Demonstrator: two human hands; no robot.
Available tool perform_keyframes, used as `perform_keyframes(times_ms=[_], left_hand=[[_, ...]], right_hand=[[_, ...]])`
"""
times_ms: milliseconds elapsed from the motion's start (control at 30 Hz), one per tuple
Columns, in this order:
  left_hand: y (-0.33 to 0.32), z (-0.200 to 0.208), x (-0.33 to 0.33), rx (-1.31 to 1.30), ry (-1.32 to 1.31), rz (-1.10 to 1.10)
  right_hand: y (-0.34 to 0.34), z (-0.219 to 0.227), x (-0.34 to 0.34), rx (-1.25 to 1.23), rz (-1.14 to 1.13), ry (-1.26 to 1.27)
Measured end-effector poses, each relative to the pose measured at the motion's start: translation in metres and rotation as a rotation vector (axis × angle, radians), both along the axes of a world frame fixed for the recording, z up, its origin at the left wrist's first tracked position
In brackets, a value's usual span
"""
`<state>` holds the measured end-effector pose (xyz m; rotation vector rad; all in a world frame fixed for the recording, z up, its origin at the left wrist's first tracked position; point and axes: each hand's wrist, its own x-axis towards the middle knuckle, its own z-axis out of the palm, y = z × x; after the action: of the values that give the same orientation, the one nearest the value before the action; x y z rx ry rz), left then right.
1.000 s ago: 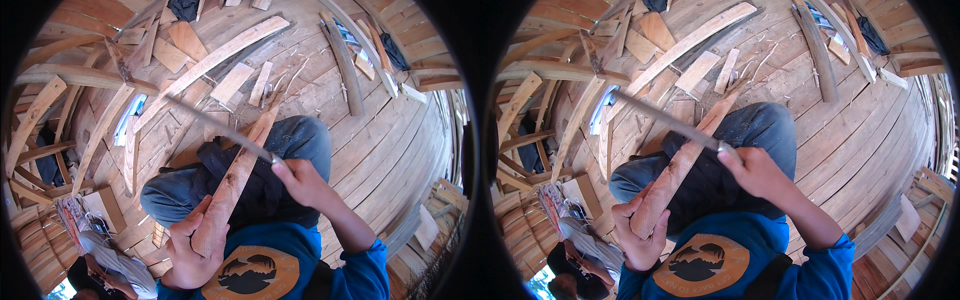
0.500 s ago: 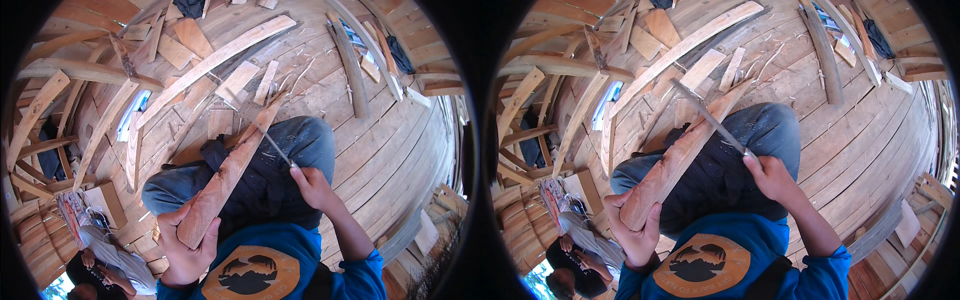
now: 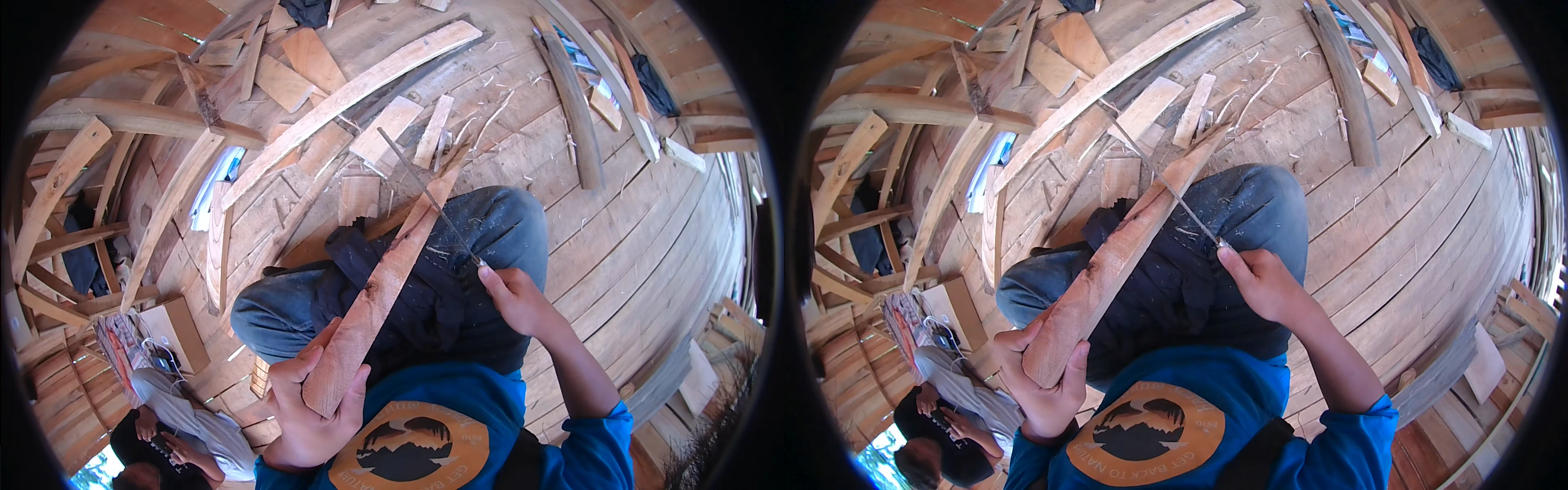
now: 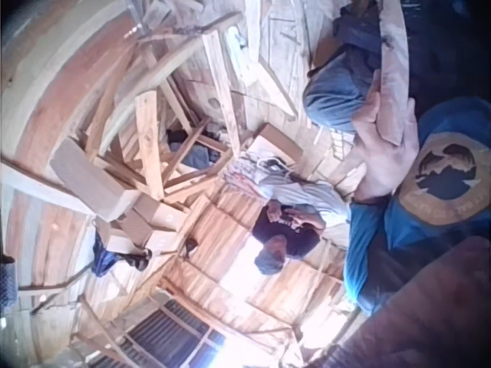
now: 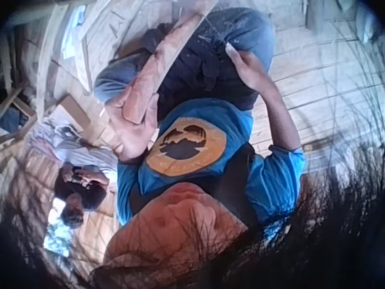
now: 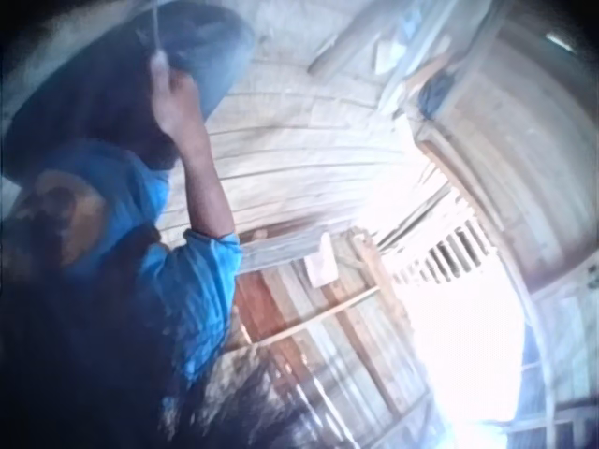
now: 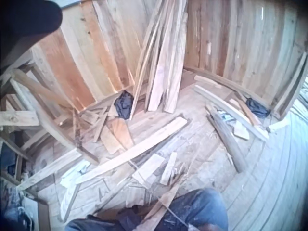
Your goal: The person saws a piece of wood by hand while holding it steady with one hand.
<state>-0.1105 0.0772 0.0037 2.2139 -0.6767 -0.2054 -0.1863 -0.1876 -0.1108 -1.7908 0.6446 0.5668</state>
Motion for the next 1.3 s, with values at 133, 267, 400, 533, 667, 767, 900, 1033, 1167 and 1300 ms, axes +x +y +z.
perform_keyframes(times_ms=[133,267,400,533,667,767,900,1033,1167,1300], left_hand=[[0.0,0.002,-0.002,-0.008,-0.006,0.004],[0.0,0.004,0.001,0.031,-0.009,0.016],[0.002,-0.004,0.0,-0.031,-0.025,0.008],[-0.002,-0.004,-0.002,-0.056,-0.056,-0.047],[-0.003,-0.004,0.002,-0.074,-0.078,-0.027],[-0.002,0.001,0.006,-0.03,-0.069,0.055],[0.005,0.007,0.006,0.083,0.007,0.203],[0.01,0.008,0.006,0.147,0.031,0.256],[0.015,0.009,0.004,0.185,0.041,0.184],[0.02,0.008,0.005,0.236,-0.062,0.009]], right_hand=[[0.028,0.043,-0.004,0.252,0.125,-0.143],[0.021,0.017,-0.006,0.235,0.043,-0.075],[0.004,-0.02,-0.007,0.197,-0.147,-0.017],[0.018,-0.015,-0.008,0.278,-0.148,-0.062],[0.028,0.013,-0.002,0.533,-0.16,-0.078],[0.026,0.015,-0.001,0.662,-0.178,-0.128],[0.024,0.006,-0.001,0.654,-0.214,-0.228],[0.029,-0.004,-0.001,0.521,-0.248,-0.312],[0.031,-0.018,-0.004,0.192,-0.191,-0.392],[0.028,-0.012,-0.006,0.13,-0.27,-0.336]])
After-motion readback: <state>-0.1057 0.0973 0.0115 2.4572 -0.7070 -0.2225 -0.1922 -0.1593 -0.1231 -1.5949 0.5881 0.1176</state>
